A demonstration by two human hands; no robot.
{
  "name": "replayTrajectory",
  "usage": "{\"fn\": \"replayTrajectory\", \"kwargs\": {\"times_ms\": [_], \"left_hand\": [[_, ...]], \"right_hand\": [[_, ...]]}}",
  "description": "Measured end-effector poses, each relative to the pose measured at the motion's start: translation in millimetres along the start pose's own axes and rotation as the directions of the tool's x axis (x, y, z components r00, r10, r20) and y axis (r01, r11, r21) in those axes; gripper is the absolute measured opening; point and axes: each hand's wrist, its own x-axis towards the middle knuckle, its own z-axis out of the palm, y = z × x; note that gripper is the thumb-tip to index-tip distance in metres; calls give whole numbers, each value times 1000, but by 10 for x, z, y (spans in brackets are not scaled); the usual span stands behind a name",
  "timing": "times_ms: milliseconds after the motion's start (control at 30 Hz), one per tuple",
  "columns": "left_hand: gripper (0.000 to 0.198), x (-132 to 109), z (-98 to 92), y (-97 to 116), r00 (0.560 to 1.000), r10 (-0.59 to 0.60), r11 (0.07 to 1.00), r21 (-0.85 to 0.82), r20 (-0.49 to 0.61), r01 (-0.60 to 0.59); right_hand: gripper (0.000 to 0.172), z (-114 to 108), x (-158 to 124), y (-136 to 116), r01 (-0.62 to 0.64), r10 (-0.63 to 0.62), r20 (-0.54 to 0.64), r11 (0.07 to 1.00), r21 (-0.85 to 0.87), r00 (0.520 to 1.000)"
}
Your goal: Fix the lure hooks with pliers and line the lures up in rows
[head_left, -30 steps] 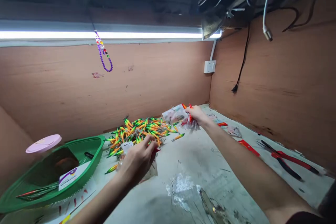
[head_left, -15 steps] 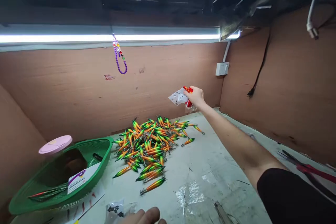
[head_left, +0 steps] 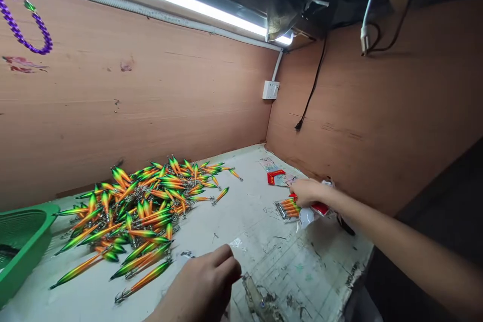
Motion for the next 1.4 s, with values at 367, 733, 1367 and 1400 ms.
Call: {"fn": "replayTrajectory", "kwargs": {"times_ms": [367, 733, 1367, 1400], "left_hand": [[34, 623, 235, 205, 955, -174, 898, -360, 238, 254], [18, 310, 34, 94, 941, -337, 848, -423, 34, 319], [12, 183, 137, 620, 946, -181, 908, -414, -271, 55], [12, 185, 138, 608, 955, -180, 890, -453, -238, 55]], "right_hand": [[30, 163, -90, 325, -214, 205, 144, 975, 52, 968], [24, -44, -1048, -54, 374, -429, -593, 901, -221, 681], [36, 180, -1707, -470, 557, -523, -844, 740, -377, 122], [36, 184, -1702, -459, 560, -525, -842, 736, -380, 120]]}}
